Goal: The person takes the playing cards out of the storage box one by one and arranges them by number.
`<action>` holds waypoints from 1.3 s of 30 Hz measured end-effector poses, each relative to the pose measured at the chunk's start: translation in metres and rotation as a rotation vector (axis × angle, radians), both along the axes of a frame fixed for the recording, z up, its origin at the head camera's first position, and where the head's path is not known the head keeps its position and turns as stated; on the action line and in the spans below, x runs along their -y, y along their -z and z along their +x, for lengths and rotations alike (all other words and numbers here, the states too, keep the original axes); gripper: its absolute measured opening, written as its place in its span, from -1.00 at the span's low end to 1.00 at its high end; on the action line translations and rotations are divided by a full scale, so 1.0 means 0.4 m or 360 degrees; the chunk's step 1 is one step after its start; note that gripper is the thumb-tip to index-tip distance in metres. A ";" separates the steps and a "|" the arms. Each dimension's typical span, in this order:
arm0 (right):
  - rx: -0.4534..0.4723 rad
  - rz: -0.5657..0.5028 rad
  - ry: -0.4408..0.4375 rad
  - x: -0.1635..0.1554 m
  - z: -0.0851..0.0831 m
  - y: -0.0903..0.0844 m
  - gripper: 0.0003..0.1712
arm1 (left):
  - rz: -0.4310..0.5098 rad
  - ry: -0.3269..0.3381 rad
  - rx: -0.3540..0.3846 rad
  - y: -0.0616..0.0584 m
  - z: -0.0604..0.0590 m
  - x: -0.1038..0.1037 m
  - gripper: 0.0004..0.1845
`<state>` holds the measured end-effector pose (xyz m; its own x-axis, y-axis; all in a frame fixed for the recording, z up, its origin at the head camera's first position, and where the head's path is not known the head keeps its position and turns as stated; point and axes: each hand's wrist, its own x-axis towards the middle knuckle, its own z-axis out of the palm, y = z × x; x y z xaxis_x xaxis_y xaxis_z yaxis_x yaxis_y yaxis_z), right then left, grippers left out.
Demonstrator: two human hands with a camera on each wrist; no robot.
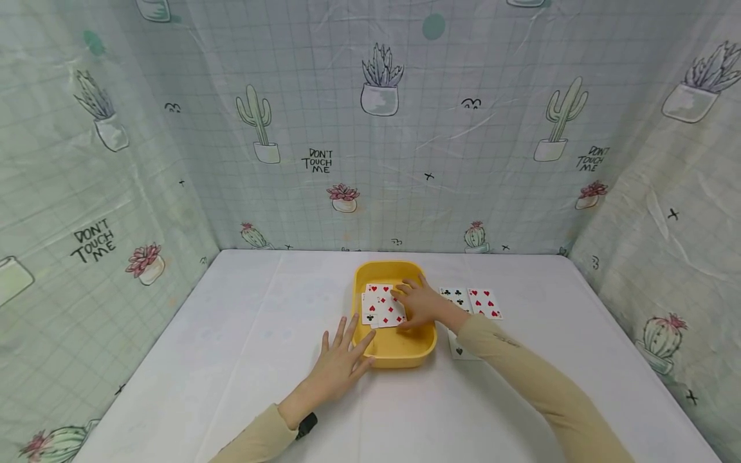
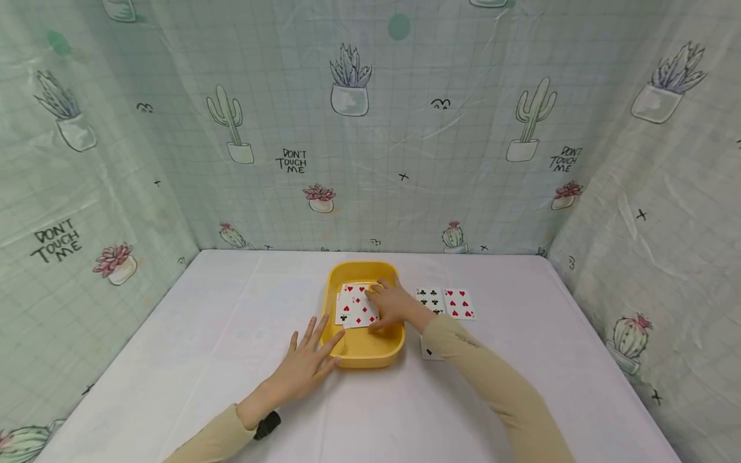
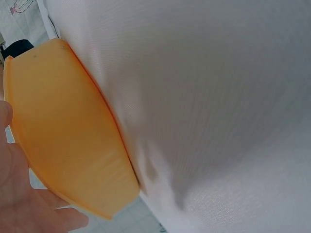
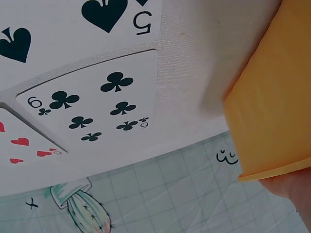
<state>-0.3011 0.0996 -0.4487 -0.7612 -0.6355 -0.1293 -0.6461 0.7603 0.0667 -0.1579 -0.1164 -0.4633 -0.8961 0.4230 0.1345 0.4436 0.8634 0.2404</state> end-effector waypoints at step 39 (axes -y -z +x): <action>-0.0027 0.0094 -0.0004 0.028 -0.027 0.014 0.02 | 0.0027 0.0001 -0.0023 0.004 -0.009 0.004 -0.44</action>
